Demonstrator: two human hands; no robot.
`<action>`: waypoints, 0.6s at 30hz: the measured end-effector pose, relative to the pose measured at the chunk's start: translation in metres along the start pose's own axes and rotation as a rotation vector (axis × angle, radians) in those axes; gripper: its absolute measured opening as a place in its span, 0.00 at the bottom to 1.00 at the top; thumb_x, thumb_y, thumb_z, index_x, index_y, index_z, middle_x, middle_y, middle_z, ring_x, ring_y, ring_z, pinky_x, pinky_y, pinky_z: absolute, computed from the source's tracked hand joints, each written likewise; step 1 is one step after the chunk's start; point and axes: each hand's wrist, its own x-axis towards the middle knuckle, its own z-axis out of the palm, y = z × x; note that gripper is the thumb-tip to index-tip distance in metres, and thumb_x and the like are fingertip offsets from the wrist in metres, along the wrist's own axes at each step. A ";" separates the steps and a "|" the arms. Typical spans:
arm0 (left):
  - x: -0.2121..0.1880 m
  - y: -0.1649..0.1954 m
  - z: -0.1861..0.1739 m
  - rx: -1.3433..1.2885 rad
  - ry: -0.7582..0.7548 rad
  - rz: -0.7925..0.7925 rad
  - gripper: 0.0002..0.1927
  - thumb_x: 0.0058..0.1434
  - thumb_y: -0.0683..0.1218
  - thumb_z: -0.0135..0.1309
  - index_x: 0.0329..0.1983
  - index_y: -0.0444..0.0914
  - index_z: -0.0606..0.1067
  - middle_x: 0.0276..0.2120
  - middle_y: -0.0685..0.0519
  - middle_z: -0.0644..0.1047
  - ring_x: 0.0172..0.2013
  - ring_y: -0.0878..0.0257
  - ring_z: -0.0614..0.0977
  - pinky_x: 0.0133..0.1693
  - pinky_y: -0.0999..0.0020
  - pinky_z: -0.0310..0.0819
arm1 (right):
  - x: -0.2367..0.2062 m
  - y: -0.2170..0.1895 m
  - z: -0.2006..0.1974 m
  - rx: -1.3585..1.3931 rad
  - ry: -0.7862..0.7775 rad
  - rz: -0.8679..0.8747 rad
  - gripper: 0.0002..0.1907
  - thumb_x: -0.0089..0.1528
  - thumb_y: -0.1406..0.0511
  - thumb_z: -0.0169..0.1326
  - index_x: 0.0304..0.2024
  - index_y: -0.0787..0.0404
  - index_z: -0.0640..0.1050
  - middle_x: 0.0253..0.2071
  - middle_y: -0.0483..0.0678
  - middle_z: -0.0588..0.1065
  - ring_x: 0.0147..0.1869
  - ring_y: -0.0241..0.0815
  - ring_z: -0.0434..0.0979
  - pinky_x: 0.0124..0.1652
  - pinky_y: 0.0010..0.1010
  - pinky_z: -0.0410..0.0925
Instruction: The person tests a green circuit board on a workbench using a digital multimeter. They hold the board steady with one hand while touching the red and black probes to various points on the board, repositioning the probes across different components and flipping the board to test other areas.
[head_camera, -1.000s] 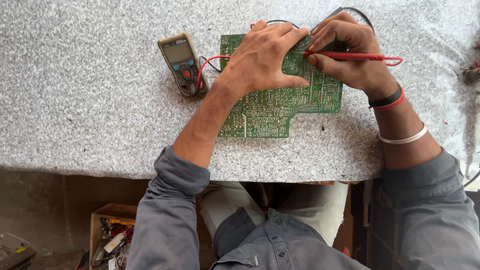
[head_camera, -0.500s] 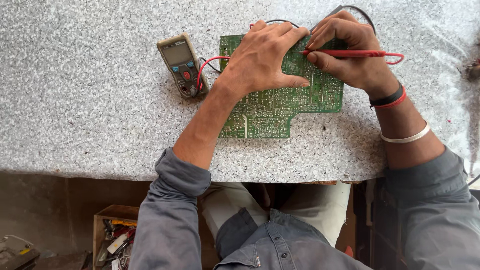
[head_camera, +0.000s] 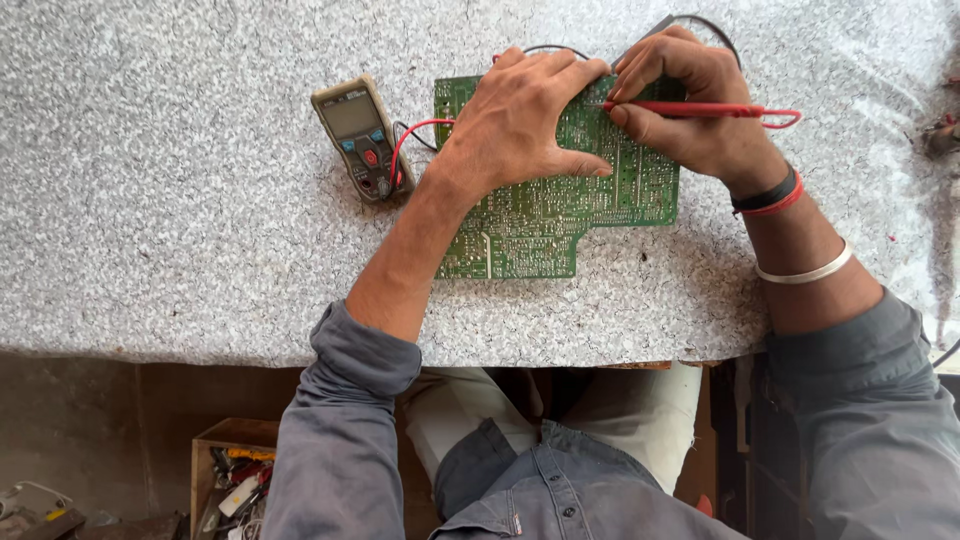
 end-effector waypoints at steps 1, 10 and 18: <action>0.000 0.000 0.000 0.003 -0.001 -0.004 0.53 0.43 0.72 0.73 0.62 0.35 0.71 0.49 0.47 0.79 0.51 0.52 0.80 0.56 0.50 0.66 | 0.000 -0.001 0.000 0.038 0.002 0.012 0.11 0.67 0.65 0.68 0.37 0.61 0.77 0.42 0.45 0.79 0.55 0.38 0.76 0.53 0.28 0.71; 0.003 0.005 -0.003 0.023 0.045 0.007 0.52 0.42 0.72 0.72 0.61 0.37 0.72 0.50 0.47 0.79 0.52 0.51 0.79 0.57 0.49 0.65 | 0.001 -0.007 -0.002 0.068 0.017 0.025 0.09 0.65 0.67 0.65 0.36 0.61 0.76 0.41 0.45 0.78 0.56 0.39 0.77 0.53 0.29 0.71; 0.006 0.023 -0.018 -0.031 -0.038 -0.056 0.49 0.45 0.70 0.71 0.62 0.38 0.73 0.53 0.47 0.79 0.53 0.50 0.79 0.57 0.51 0.65 | 0.001 -0.013 -0.004 0.119 0.056 0.029 0.07 0.62 0.70 0.63 0.36 0.61 0.75 0.42 0.46 0.77 0.53 0.40 0.77 0.52 0.31 0.71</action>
